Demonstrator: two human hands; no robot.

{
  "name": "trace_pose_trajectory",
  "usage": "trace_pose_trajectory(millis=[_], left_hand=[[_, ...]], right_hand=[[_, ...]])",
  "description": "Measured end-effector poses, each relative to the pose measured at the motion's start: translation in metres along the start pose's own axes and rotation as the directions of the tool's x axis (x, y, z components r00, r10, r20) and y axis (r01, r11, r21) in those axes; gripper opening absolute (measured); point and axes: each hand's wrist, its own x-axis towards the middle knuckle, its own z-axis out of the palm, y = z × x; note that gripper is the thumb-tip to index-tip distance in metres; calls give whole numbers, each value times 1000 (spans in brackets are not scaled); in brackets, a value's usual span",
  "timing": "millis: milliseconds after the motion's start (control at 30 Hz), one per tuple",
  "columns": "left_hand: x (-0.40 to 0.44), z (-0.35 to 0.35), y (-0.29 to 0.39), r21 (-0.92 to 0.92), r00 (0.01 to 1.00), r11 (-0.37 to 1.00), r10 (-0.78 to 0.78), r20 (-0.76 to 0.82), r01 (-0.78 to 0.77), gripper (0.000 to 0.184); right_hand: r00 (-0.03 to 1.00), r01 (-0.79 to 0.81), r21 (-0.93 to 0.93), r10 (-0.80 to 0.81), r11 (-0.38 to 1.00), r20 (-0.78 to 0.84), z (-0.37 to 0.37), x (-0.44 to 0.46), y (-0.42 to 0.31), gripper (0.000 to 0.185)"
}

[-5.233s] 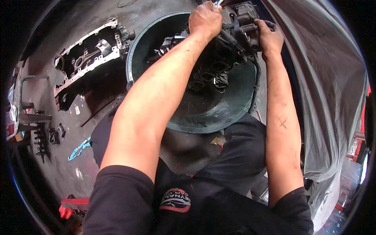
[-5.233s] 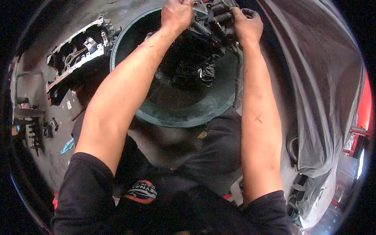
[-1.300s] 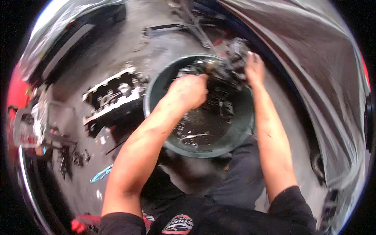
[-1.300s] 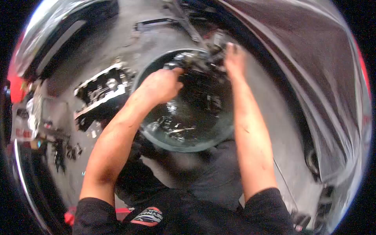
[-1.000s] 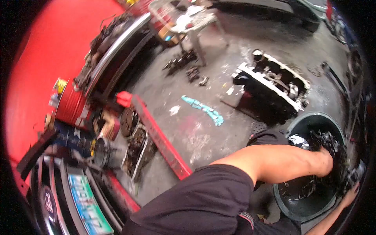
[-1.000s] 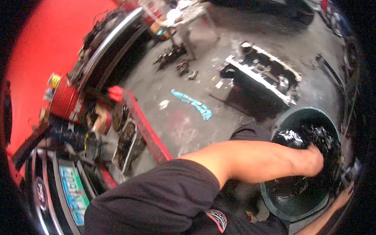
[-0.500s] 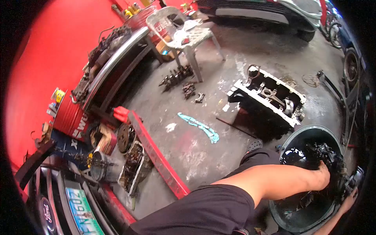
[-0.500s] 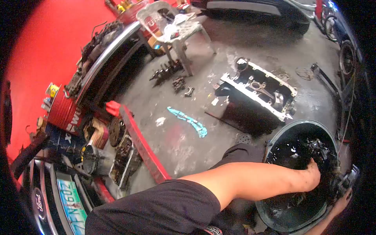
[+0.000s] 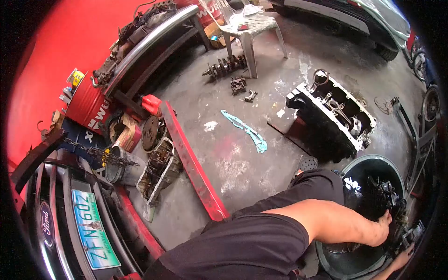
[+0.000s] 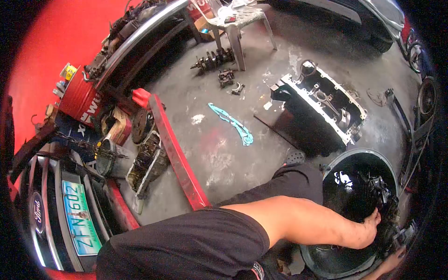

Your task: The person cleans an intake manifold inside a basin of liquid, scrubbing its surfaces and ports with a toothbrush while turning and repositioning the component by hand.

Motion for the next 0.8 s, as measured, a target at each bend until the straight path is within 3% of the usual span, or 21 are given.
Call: trace_pose_trajectory(millis=[67,167,267,367,467,567,633,700,767,800], left_hand=[[1,4,1,-80,1000,997,18,-24,-20,67],[2,4,-5,-158,997,987,-2,-76,-10,69],[-15,-9,-20,-44,998,998,54,19,-53,71],[-40,-25,-28,-19,997,999,44,68,-43,73],[-14,-7,-20,-6,999,999,40,-2,-40,75],[-33,-19,-30,-100,998,994,54,17,-52,79],[-39,-23,-31,-52,1000,999,2,30,0,74],[-45,-25,-33,-43,1000,999,-3,17,4,66],[-50,-30,-36,-39,1000,999,-4,-3,4,59],[-53,-33,-39,-37,1000,999,-3,-25,2,55]], right_hand=[[996,-82,27,83,996,-19,1,-8,-4,48],[990,114,-134,-125,984,-72,-28,-40,-59,49],[992,16,-118,-30,993,-120,-29,-47,-73,47],[996,46,-128,-55,991,-66,-29,-50,-70,44],[999,12,-102,-17,995,-45,-33,-56,-82,43],[982,121,-209,-148,971,-121,-23,-41,-54,47],[992,121,-642,-110,757,57,-45,-62,-104,53],[963,171,-523,-255,835,-92,-30,-50,-60,59],[863,303,-423,-434,854,-257,-12,-45,-26,65],[869,304,-423,-430,854,-245,-12,-40,-15,64]])
